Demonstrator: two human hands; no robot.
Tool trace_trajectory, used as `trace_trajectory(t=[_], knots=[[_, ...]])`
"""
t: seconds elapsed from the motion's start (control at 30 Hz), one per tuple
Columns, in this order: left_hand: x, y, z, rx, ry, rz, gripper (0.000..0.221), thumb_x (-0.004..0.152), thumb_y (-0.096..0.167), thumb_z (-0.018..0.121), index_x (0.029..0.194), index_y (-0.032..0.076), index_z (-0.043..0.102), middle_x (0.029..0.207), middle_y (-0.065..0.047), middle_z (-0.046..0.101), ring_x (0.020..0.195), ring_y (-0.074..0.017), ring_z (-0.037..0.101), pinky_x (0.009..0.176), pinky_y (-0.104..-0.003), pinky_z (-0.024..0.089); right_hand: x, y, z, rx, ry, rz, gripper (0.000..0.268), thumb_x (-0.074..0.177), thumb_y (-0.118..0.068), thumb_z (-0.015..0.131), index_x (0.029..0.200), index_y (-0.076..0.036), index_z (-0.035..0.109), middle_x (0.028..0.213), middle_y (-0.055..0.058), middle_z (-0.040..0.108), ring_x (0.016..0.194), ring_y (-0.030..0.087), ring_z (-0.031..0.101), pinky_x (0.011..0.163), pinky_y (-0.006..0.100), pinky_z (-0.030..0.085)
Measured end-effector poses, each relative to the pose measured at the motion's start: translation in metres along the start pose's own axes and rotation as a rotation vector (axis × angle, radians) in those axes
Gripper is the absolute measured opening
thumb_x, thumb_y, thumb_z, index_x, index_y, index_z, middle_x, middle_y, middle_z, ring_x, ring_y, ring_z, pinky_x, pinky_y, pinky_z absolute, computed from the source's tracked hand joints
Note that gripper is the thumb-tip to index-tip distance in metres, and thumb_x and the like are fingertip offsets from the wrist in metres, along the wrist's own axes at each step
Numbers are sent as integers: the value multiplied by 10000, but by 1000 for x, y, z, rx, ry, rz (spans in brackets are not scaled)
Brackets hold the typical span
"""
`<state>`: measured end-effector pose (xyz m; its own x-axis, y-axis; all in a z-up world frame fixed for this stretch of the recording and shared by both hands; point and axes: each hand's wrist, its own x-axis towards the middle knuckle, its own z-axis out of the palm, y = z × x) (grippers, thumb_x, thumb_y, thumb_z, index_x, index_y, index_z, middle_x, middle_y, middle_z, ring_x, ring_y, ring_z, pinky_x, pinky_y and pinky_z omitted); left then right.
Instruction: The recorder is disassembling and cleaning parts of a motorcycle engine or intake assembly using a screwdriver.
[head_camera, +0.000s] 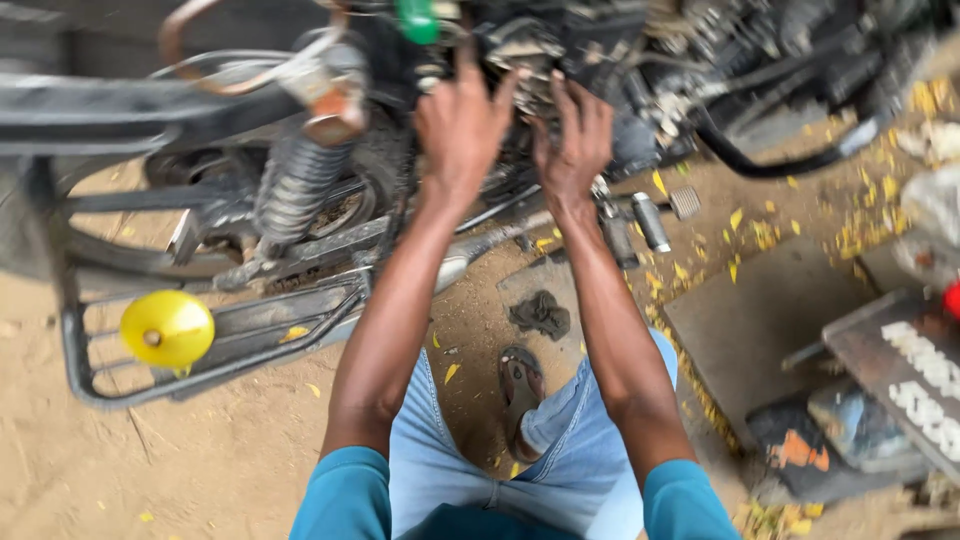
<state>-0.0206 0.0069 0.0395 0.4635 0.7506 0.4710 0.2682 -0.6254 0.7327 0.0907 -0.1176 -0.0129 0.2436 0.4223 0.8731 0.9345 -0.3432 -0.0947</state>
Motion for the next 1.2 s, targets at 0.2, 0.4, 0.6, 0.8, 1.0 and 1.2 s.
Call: trace_trajectory(t=[0.2,0.4,0.6,0.8,1.0,1.2], knots=[[-7,-17,16,197,136,83,811,961,595,695,1471,36,404,508,-93,591,436,-242,602,361,-378,479,7,-17,-10,54,-45,3,527,900,-149,853,1378,-70,646,1280,128,646,1157,324,603,982,452,526],[-3,-12,12,35,38,62,868,969,534,646,1559,-15,324,440,2,529,318,-118,489,265,-296,367,1,-13,-2,28,-32,5,572,904,-147,874,1406,-54,617,1282,150,629,1150,333,573,970,462,506],[-2,-8,7,38,-27,51,813,986,540,618,1550,6,375,432,-14,549,309,-138,520,260,-320,384,5,-26,-15,22,-43,23,611,897,-85,862,1440,-46,585,1326,158,604,1195,342,557,1021,467,486],[-7,-4,9,37,82,7,809,948,588,610,1556,89,422,473,-81,598,366,-191,574,330,-381,427,17,-37,-46,8,-140,-82,585,928,-72,801,1469,-33,582,1325,186,595,1203,377,523,1040,503,440],[-5,-13,18,41,-71,-4,829,982,619,506,1605,101,334,454,-20,558,327,-139,463,291,-324,346,59,-52,-65,151,130,-228,273,1028,-18,697,1296,-59,663,1174,112,640,1099,258,609,932,430,528],[-6,-13,10,43,-47,-3,863,956,664,476,1606,120,313,423,36,454,306,-75,379,271,-296,283,226,-177,-117,457,169,-659,83,1054,35,736,1115,-13,708,1029,109,710,939,249,650,780,393,538]])
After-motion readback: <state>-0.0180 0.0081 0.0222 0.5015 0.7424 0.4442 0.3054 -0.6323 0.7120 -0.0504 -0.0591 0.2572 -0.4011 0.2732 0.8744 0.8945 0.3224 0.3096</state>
